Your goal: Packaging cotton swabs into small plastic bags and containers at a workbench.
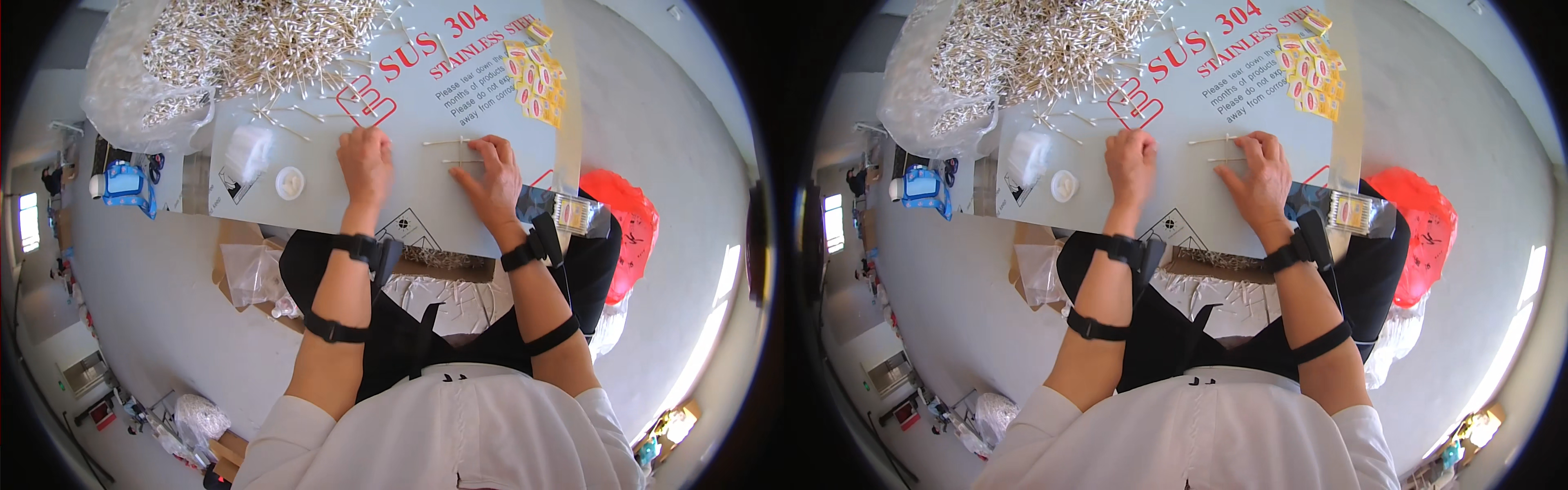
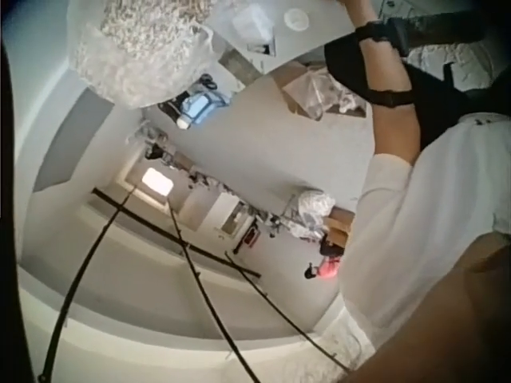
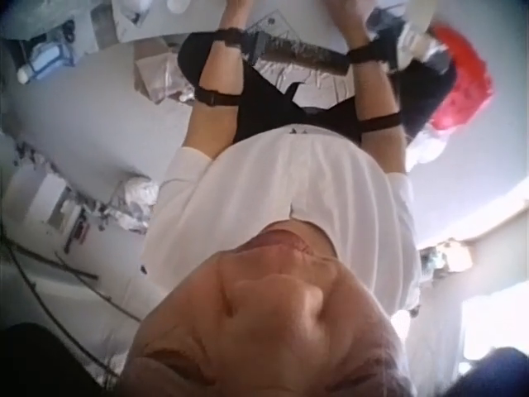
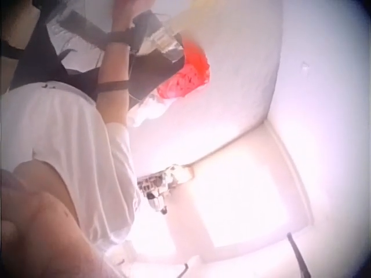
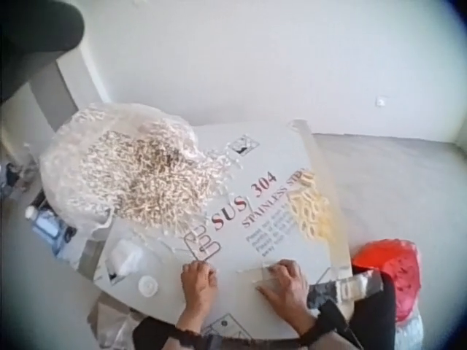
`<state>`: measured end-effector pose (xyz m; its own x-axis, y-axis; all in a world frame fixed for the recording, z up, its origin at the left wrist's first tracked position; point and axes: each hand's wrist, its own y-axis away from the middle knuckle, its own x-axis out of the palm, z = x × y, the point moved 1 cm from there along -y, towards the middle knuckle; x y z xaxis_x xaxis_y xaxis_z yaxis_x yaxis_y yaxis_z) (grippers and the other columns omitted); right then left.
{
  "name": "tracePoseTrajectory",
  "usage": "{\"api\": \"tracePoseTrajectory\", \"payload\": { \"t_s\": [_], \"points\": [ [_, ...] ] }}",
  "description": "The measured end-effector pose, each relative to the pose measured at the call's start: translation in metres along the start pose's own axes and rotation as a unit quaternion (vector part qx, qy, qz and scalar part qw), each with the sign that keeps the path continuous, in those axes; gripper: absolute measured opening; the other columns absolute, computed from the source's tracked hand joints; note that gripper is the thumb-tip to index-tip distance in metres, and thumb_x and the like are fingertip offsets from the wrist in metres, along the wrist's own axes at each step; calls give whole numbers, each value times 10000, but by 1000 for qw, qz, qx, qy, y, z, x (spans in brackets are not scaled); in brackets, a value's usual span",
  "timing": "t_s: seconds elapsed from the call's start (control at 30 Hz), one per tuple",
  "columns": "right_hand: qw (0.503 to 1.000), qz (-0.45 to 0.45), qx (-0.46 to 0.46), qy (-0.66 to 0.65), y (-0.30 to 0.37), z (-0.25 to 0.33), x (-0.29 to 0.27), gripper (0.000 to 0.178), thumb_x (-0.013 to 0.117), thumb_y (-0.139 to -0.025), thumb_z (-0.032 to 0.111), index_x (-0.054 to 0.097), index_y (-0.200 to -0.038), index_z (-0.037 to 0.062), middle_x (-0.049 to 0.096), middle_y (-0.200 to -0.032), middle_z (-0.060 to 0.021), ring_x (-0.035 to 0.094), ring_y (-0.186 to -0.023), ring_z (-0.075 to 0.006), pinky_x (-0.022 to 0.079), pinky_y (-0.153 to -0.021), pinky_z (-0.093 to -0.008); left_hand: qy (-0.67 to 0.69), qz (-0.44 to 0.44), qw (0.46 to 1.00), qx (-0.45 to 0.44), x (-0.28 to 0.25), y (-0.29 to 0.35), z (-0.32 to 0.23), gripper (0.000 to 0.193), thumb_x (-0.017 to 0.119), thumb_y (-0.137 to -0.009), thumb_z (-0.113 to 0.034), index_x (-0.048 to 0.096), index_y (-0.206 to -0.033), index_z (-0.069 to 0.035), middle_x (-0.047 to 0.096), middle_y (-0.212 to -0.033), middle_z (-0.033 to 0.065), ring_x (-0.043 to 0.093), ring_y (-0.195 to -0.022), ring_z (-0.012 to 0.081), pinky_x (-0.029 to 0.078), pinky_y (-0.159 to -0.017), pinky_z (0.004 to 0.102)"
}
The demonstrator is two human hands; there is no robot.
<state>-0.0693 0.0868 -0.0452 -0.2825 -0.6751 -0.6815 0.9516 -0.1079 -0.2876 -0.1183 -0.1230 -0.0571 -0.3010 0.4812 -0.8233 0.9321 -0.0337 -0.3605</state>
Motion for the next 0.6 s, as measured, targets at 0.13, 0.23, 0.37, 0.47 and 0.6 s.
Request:
{"api": "tracePoseTrajectory", "payload": {
  "t_s": [0.13, 0.23, 0.37, 0.47, 0.6],
  "points": [
    [999, 19, 41, 15, -5, -13, 2, 271, 739, -704, 191, 642, -944, 110, 575, -976, -53, 580, -914, -265, 474, -761, -372, 88, 75, 992, 58, -10, 58, -41, 127, 648, -719, -54, 532, -748, -96, 519, -789, 58, 493, -820, 303, 382, -693, 436],
    [997, 37, 60, -12, -12, -20, 7, 209, 725, -715, 175, 654, -907, 134, 583, -925, -46, 594, -865, -258, 479, -722, -370, 134, 113, 982, 72, -24, 92, -60, 139, 651, -706, -35, 553, -779, -102, 517, -802, 57, 491, -815, 289, 376, -720, 413],
    [1000, 17, 5, -21, -15, -19, 13, 198, 708, -720, 151, 650, -908, 133, 582, -956, -44, 578, -911, -259, 468, -748, -377, 135, 190, 962, 140, -38, 108, -69, 136, 662, -702, -72, 546, -771, -96, 505, -791, 48, 488, -819, 270, 368, -738, 386],
    [998, -36, -54, 15, -16, -12, 9, 219, 697, -718, 141, 641, -928, 117, 572, -1020, -40, 536, -983, -265, 428, -835, -393, 153, 288, 929, 175, -51, 99, -70, 153, 682, -700, -104, 555, -783, -80, 519, -823, 58, 500, -858, 276, 378, -772, 382],
    [998, -8, -58, 32, -19, -10, 9, 247, 690, -712, 128, 634, -951, 103, 559, -1070, -38, 501, -1020, -266, 379, -883, -401, 188, 158, 963, 114, -44, 59, -50, 285, 713, -685, -131, 592, -925, -37, 571, -1021, 127, 520, -1006, 333, 392, -918, 408]
  ]
}}
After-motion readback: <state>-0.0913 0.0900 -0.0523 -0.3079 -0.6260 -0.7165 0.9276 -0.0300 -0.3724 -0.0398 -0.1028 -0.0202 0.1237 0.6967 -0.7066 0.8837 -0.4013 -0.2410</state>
